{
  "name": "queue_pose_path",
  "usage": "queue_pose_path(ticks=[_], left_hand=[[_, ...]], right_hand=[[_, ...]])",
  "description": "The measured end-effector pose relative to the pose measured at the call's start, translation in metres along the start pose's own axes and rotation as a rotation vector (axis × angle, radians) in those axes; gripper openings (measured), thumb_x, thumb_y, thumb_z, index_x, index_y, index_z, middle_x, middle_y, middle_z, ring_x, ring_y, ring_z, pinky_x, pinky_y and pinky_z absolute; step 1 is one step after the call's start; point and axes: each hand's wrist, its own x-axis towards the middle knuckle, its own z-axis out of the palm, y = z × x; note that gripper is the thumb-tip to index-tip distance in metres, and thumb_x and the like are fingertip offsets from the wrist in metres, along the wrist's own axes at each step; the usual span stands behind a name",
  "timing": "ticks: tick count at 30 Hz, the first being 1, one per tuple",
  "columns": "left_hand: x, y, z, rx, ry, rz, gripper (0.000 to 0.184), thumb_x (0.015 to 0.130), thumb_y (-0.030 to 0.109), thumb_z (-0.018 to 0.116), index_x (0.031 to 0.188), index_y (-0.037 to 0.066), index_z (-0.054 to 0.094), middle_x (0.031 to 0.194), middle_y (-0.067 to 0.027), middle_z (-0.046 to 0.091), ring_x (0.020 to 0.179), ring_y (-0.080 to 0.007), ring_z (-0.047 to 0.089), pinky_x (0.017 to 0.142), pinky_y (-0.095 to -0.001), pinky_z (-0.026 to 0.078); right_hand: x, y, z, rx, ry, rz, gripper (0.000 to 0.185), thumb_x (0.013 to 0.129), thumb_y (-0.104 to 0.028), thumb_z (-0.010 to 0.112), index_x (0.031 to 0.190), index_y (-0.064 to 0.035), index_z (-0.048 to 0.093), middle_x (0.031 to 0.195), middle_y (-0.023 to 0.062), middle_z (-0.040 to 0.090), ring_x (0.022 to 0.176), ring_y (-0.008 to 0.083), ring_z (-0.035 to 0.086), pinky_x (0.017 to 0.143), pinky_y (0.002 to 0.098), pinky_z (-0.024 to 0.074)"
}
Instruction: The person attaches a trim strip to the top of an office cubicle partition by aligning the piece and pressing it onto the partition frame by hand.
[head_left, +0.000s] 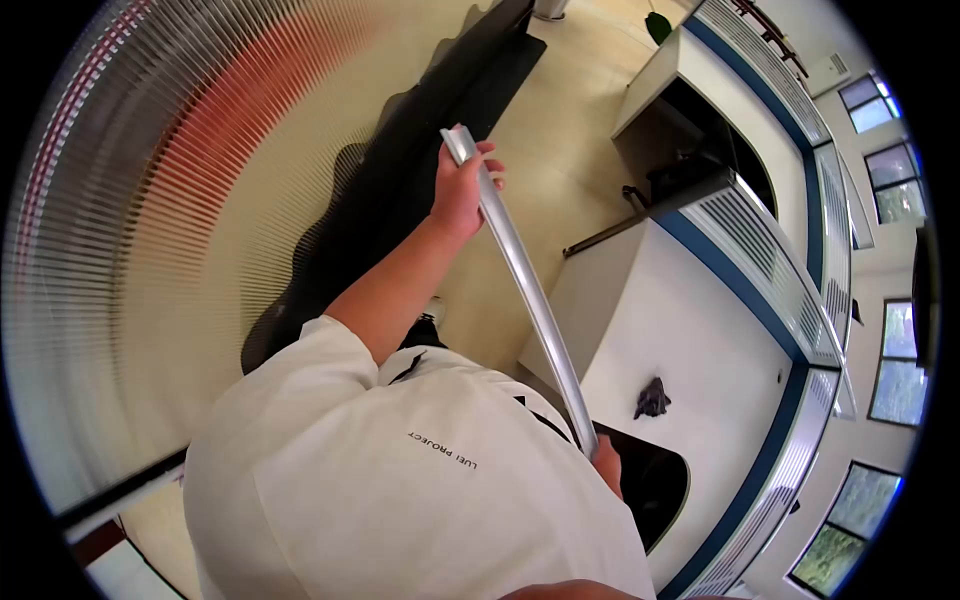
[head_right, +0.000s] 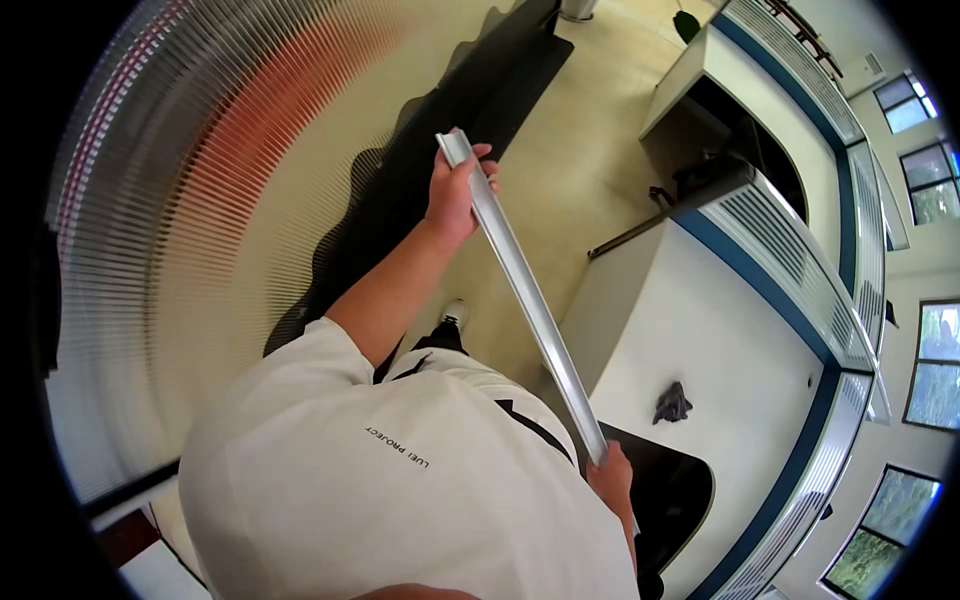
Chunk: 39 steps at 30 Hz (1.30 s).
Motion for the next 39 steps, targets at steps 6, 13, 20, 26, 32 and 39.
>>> queue_pose_path(ticks=[6,13,20,26,32,39], left_hand=[[0.154,0.129,-0.005,-0.005,-0.27,0.127,0.025,0.107,0.007,0.052,0.129,0.018,0.053,0.102,-0.007,0.062,0.07,-0.0159,0.055,0.056,-0.0317,0.048],[0.216,0.116,-0.017,0.093,0.018,-0.018,0.024,0.099,-0.003,0.05,0.121,0.007,0.052,0.087,-0.0049,0.05,0.06,-0.0142,0.042,0.052,-0.0298,0.038],[0.259,0.005,0.012,0.111,0.203,-0.476,0.019,0.1,0.0,0.04,0.109,0.012,0.051,0.074,-0.0015,0.045,0.052,-0.0134,0.038,0.045,-0.0294,0.034],[0.246,-0.127,0.074,0.203,0.211,-0.821,0.009,0.105,0.008,0.038,0.098,0.011,0.043,0.069,-0.0016,0.042,0.047,-0.0143,0.036,0.045,-0.0302,0.038],[0.227,-0.187,0.148,0.134,0.235,-1.091,0.015,0.107,0.017,0.043,0.094,0.01,0.046,0.075,-0.0054,0.041,0.056,-0.0191,0.039,0.051,-0.0346,0.043],[0.239,-0.169,0.256,0.171,-0.338,-1.237,0.034,0.112,0.035,0.051,0.116,0.001,0.053,0.116,-0.0178,0.063,0.107,-0.0297,0.063,0.104,-0.0442,0.053]], right_hand=[[0.105,-0.069,0.12,0.086,-0.095,0.071,0.04,0.08,-0.031,0.081,0.105,-0.0058,0.062,0.097,0.0254,0.072,0.096,0.0487,0.07,0.082,0.0561,0.0566],[0.001,-0.087,0.017,-0.278,0.306,0.681,0.023,0.081,-0.019,0.075,0.104,-0.0175,0.072,0.119,0.0075,0.067,0.117,0.0352,0.062,0.103,0.0599,0.0454],[-0.046,-0.065,-0.119,0.163,1.778,0.878,0.076,0.097,-0.047,0.071,0.155,-0.0107,0.038,0.159,0.0244,0.038,0.149,0.051,0.035,0.119,0.0651,0.0387],[0.057,-0.226,-0.276,1.318,1.931,-0.625,0.105,0.093,-0.052,0.077,0.166,-0.0086,0.015,0.155,0.0269,0.04,0.151,0.0536,0.032,0.109,0.0644,0.048],[0.2,-0.264,-0.313,1.097,0.897,-1.205,0.057,0.104,-0.04,0.07,0.148,-0.0105,0.051,0.112,0.0062,0.074,0.085,0.0221,0.075,0.083,0.0408,0.0625],[0.232,-0.24,-0.385,0.847,0.472,-1.429,0.028,0.101,-0.04,0.075,0.119,-0.0193,0.074,0.094,0.0032,0.076,0.078,0.0179,0.075,0.088,0.0363,0.0621]])
